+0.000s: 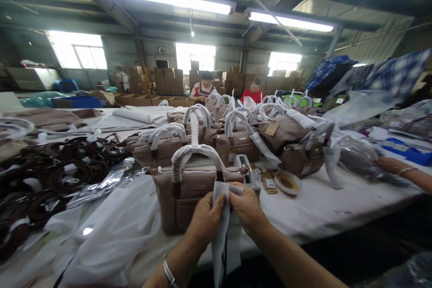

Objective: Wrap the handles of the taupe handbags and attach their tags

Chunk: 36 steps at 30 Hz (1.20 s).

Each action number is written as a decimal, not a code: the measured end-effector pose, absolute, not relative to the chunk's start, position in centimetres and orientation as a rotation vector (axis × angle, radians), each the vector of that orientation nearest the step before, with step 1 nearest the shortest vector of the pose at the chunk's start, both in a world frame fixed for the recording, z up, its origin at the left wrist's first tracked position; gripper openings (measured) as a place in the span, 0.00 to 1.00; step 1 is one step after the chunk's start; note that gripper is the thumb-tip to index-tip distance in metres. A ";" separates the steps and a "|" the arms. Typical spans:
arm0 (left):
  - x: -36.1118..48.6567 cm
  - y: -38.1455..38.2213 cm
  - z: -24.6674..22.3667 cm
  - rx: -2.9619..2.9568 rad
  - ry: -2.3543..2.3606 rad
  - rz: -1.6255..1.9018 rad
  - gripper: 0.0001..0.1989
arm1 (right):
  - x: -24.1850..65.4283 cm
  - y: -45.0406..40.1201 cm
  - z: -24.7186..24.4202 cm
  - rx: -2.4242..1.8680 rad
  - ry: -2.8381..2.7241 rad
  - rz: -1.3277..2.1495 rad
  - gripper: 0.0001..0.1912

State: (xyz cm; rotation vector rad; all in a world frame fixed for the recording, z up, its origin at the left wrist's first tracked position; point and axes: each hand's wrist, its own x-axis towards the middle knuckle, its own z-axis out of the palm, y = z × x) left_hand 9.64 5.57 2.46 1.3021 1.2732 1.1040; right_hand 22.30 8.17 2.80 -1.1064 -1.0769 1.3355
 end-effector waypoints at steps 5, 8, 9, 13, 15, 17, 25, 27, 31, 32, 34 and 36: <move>9.7 5.4 2.3 0.992 1.086 1.088 0.23 | 23.5 7.6 2.7 -1.140 -1.214 1.284 0.21; 9.8 5.2 2.3 0.998 1.130 1.110 0.21 | 24.6 7.1 2.9 -1.219 -1.330 1.182 0.17; 9.8 5.2 2.3 1.020 1.150 1.108 0.20 | 24.8 6.9 3.0 -1.244 -1.362 1.135 0.15; 10.0 5.2 2.5 1.074 1.228 1.097 0.18 | 24.7 6.5 3.1 -1.334 -1.470 0.833 0.11; 10.2 5.1 2.6 1.067 1.267 1.113 0.18 | 24.2 6.3 3.0 -1.353 -1.512 0.733 0.12; 10.5 4.9 2.6 1.087 1.330 1.153 0.18 | 23.6 6.2 3.0 -1.346 -1.536 0.726 0.11; 11.0 4.4 2.0 1.256 1.469 1.238 0.15 | 23.6 5.7 2.8 -1.230 -1.549 1.023 0.11; 11.1 4.3 1.9 1.287 1.463 1.263 0.16 | 23.8 5.7 3.1 -1.222 -1.613 0.992 0.11; 11.2 4.1 2.0 1.327 1.419 1.306 0.20 | 23.8 5.4 4.0 -1.187 -1.833 0.776 0.13; 11.2 4.1 2.1 1.335 1.423 1.297 0.21 | 23.7 5.4 4.1 -1.174 -1.859 0.750 0.15; 11.0 4.2 2.1 1.338 1.435 1.278 0.20 | 23.6 5.2 4.2 -1.139 -1.881 0.764 0.17; 10.8 4.5 1.9 1.308 1.415 1.271 0.20 | 23.9 5.2 4.2 -1.098 -1.877 0.878 0.20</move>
